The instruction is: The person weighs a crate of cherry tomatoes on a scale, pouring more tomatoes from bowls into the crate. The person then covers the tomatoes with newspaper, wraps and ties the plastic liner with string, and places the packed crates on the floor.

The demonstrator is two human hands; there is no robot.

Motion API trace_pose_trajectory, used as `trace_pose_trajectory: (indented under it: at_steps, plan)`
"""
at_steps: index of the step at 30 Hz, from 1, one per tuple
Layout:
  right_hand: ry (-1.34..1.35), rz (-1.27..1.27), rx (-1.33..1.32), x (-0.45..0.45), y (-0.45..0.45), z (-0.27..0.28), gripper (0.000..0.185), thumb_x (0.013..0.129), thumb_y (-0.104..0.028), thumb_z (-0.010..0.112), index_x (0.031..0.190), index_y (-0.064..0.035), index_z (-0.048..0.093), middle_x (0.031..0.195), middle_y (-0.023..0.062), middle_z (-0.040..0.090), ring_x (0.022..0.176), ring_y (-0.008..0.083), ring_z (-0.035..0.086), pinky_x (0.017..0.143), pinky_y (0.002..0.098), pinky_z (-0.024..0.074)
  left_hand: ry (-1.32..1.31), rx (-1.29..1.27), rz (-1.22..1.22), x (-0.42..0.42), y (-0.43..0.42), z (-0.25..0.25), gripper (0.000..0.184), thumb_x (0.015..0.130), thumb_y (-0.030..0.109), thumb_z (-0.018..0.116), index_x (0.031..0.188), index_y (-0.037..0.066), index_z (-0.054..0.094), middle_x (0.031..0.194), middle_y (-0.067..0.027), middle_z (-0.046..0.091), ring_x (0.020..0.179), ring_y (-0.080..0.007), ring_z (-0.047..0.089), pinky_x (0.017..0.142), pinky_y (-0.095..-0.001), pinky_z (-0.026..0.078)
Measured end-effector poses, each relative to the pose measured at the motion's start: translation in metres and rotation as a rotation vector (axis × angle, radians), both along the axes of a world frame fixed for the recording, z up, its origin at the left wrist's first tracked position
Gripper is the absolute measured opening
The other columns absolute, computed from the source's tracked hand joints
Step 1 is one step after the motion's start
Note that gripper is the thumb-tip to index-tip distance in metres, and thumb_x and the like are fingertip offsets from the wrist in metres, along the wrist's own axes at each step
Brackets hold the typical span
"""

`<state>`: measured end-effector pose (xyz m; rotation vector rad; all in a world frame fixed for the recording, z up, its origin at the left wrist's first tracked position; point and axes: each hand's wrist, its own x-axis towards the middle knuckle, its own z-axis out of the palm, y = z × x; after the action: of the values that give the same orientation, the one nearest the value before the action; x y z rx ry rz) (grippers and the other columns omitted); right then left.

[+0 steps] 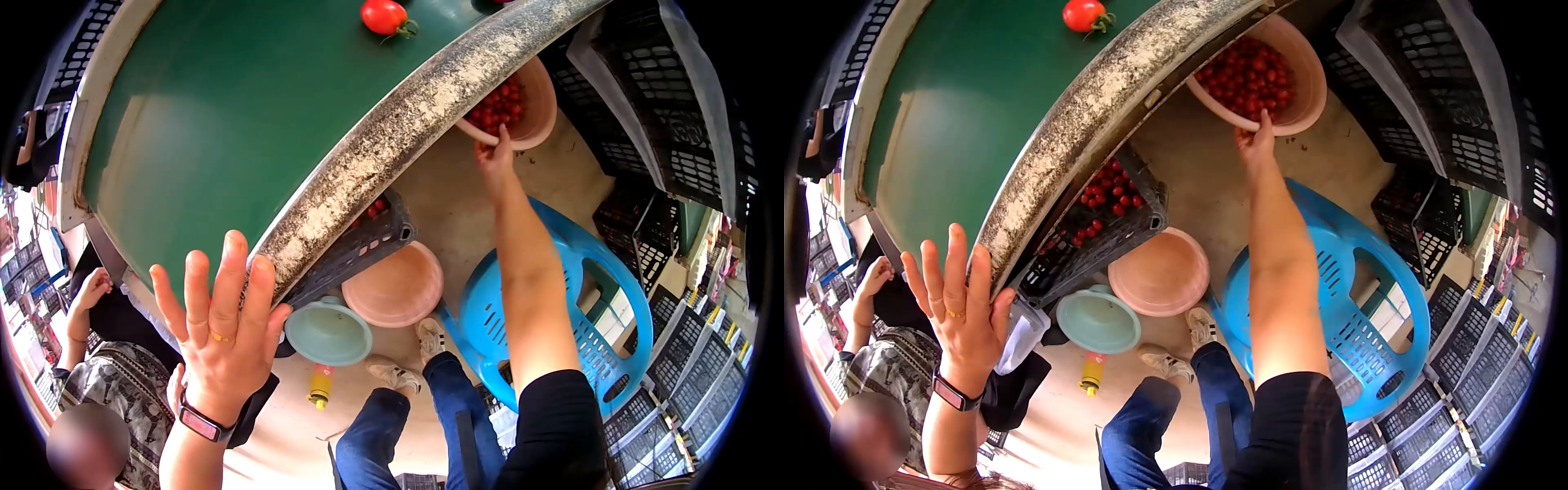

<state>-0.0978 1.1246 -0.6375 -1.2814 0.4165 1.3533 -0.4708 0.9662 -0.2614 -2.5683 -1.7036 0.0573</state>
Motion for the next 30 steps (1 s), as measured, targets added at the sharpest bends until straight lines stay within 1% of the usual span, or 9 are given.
trace_pose_trajectory:
  at_steps: [7,12,19,23,25,27,28,29,30]
  plan:
    - [-0.078,0.126,-0.071,0.030,-0.022,0.047,0.004,0.074,-0.005,0.052,0.077,-0.0038,0.049,0.072,0.0067,0.053,0.067,0.0202,0.054,0.063,0.0350,0.0514,-0.033,-0.048,0.033,0.002,0.004,0.003,0.046,0.072,0.023,0.065,0.114,0.011,0.051,0.132,-0.0057,0.038,0.125,-0.0259,0.029,0.101,-0.0530,0.020]
    - [-0.191,0.298,-0.110,0.059,-0.080,0.121,0.016,0.072,-0.008,0.052,0.088,-0.0066,0.050,0.083,0.0065,0.053,0.075,0.0190,0.055,0.070,0.0316,0.0499,-0.111,-0.048,0.017,0.005,0.007,0.002,0.045,0.074,0.019,0.063,0.116,0.008,0.049,0.134,-0.0079,0.036,0.126,-0.0262,0.028,0.103,-0.0509,0.020]
    - [-0.221,0.433,-0.165,0.108,-0.214,0.295,0.035,0.075,-0.011,0.050,0.109,-0.0001,0.047,0.107,0.0122,0.053,0.102,0.0244,0.050,0.091,0.0385,0.0402,-0.247,0.024,0.002,0.008,0.008,0.006,0.047,0.076,0.022,0.061,0.120,0.011,0.047,0.133,-0.0031,0.037,0.125,-0.0181,0.031,0.104,-0.0443,0.023]
    - [-0.359,0.445,-0.190,0.127,-0.312,0.393,0.043,0.074,-0.007,0.049,0.115,0.0023,0.041,0.110,0.0133,0.050,0.104,0.0239,0.050,0.089,0.0383,0.0431,-0.236,0.056,0.010,0.013,0.004,0.014,0.046,0.079,0.026,0.057,0.121,0.010,0.046,0.135,-0.0070,0.035,0.126,-0.0228,0.030,0.105,-0.0435,0.019]
    - [-0.274,0.553,-0.208,0.137,-0.356,0.463,0.043,0.072,-0.004,0.049,0.114,0.0024,0.043,0.107,0.0131,0.052,0.102,0.0234,0.051,0.087,0.0373,0.0438,-0.402,-0.010,0.219,0.040,-0.038,0.056,0.049,0.080,0.022,0.057,0.124,0.006,0.042,0.135,-0.0137,0.032,0.127,-0.0306,0.025,0.105,-0.0447,0.018]
    - [-0.310,0.639,-0.295,0.141,-0.392,0.517,0.044,0.069,-0.002,0.051,0.113,0.0033,0.046,0.105,0.0120,0.054,0.100,0.0234,0.052,0.087,0.0356,0.0433,-0.872,-0.106,0.327,0.063,-0.118,0.075,0.050,0.080,0.018,0.057,0.124,0.002,0.040,0.133,-0.0217,0.032,0.127,-0.0353,0.024,0.105,-0.0428,0.016]
    - [-0.355,0.684,-0.274,0.133,-0.416,0.551,0.046,0.067,-0.003,0.051,0.112,0.0040,0.046,0.104,0.0118,0.054,0.099,0.0236,0.052,0.088,0.0353,0.0422,-1.086,-0.251,0.413,0.076,-0.173,0.068,0.047,0.084,0.021,0.054,0.124,0.000,0.039,0.133,-0.0212,0.032,0.127,-0.0318,0.026,0.104,-0.0421,0.018]
    - [-0.396,0.747,-0.220,0.122,-0.429,0.571,0.047,0.066,-0.003,0.051,0.112,0.0048,0.045,0.104,0.0116,0.054,0.097,0.0237,0.052,0.088,0.0350,0.0411,-1.371,-0.646,0.662,0.084,-0.222,0.082,0.043,0.088,0.023,0.049,0.123,0.000,0.040,0.131,-0.0161,0.037,0.123,-0.0248,0.032,0.102,-0.0384,0.024]
    - [-0.435,0.825,-0.199,0.119,-0.444,0.579,0.047,0.064,-0.002,0.051,0.110,0.0055,0.046,0.103,0.0114,0.055,0.096,0.0233,0.052,0.087,0.0339,0.0413,-1.820,-0.873,0.819,0.089,-0.266,0.106,0.042,0.090,0.026,0.046,0.124,0.004,0.040,0.125,-0.0096,0.042,0.116,-0.0182,0.037,0.098,-0.0332,0.029]
